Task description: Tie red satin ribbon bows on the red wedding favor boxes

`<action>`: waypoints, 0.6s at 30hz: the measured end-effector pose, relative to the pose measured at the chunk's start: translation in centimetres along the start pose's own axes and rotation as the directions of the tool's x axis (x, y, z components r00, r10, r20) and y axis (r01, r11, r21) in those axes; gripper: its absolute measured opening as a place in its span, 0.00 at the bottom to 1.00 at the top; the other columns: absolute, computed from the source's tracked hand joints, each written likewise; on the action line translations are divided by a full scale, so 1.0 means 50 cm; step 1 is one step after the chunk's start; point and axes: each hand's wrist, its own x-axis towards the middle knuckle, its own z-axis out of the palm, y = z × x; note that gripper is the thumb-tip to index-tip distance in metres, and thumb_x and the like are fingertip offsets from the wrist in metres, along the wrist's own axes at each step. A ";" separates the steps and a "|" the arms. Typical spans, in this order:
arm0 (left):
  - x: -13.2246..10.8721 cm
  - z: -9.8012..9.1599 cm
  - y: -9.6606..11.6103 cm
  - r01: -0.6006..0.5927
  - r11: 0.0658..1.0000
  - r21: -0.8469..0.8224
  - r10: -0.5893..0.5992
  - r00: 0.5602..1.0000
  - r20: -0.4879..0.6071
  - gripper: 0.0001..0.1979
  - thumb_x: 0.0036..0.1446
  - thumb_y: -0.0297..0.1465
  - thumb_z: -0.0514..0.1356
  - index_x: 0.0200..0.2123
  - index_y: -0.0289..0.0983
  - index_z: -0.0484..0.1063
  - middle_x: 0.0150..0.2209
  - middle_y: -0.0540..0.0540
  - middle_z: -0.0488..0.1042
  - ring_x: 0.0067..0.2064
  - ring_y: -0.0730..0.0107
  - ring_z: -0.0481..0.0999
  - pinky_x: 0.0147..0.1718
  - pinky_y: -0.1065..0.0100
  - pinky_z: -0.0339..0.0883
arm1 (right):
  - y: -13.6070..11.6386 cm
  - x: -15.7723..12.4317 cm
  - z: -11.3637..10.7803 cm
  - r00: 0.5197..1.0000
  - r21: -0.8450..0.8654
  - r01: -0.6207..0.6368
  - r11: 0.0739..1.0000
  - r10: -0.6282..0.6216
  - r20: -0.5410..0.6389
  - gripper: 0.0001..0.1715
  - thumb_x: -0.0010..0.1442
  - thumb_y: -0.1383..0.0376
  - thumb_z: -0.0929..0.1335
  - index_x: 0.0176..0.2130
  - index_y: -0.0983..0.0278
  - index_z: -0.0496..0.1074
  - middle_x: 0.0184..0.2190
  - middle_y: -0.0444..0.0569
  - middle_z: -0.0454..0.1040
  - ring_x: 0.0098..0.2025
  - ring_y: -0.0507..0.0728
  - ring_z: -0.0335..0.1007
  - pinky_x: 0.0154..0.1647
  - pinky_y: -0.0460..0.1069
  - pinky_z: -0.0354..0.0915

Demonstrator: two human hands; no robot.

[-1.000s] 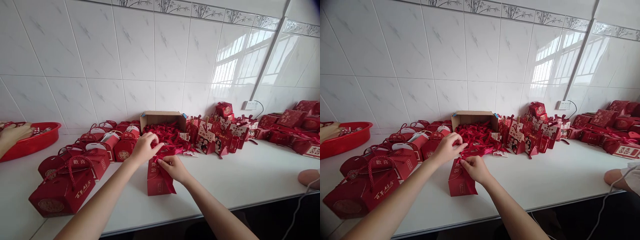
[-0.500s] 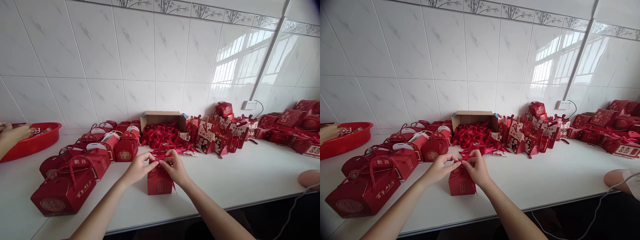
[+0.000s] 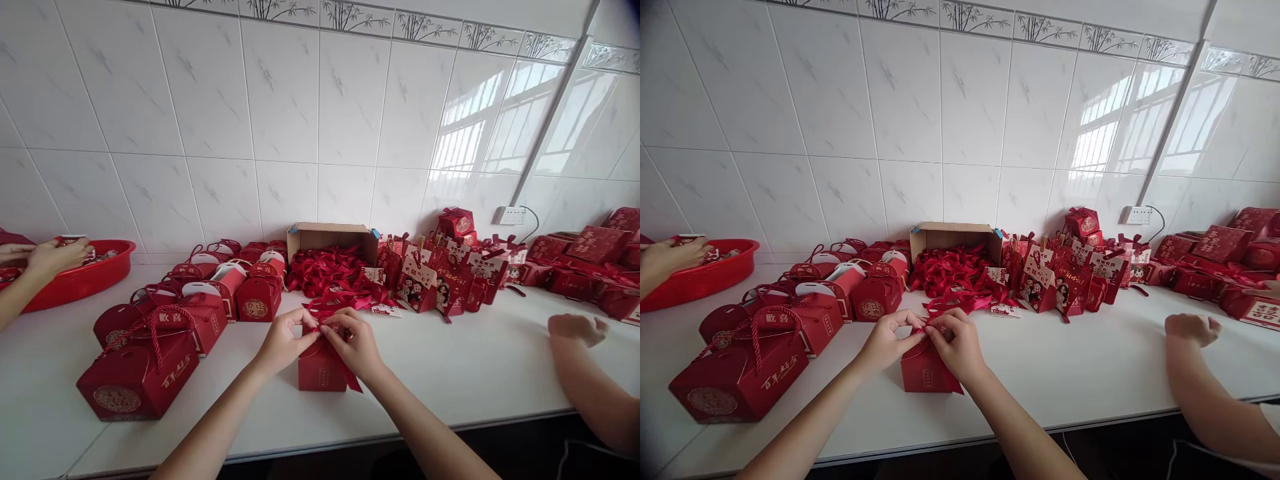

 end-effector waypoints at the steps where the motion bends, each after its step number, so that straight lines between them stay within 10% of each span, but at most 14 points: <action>1: -0.001 0.000 0.002 0.004 1.000 0.001 -0.004 1.000 -0.010 0.04 0.52 0.29 0.59 0.27 0.37 0.68 0.32 0.47 0.75 0.38 0.64 0.75 0.42 0.63 0.68 | -0.001 0.000 -0.003 1.000 -0.024 0.010 1.000 -0.010 0.002 0.10 0.56 0.60 0.68 0.34 0.64 0.76 0.33 0.50 0.71 0.26 0.51 0.63 0.27 0.48 0.61; 11: -0.005 0.008 0.012 0.035 0.999 -0.016 -0.035 0.998 -0.049 0.04 0.52 0.28 0.60 0.26 0.36 0.70 0.32 0.46 0.78 0.38 0.63 0.77 0.41 0.63 0.70 | -0.004 -0.006 -0.007 0.999 -0.175 -0.034 0.984 0.034 0.000 0.07 0.55 0.68 0.69 0.30 0.62 0.80 0.37 0.53 0.72 0.42 0.60 0.69 0.44 0.55 0.66; 18: 0.000 0.011 0.007 0.010 0.999 -0.044 -0.012 0.999 -0.044 0.05 0.54 0.30 0.60 0.28 0.36 0.71 0.30 0.48 0.76 0.36 0.66 0.76 0.40 0.66 0.69 | -0.001 -0.004 -0.008 0.944 0.213 -0.325 0.921 0.301 0.137 0.15 0.54 0.55 0.70 0.25 0.63 0.76 0.56 0.54 0.66 0.63 0.66 0.53 0.56 0.58 0.56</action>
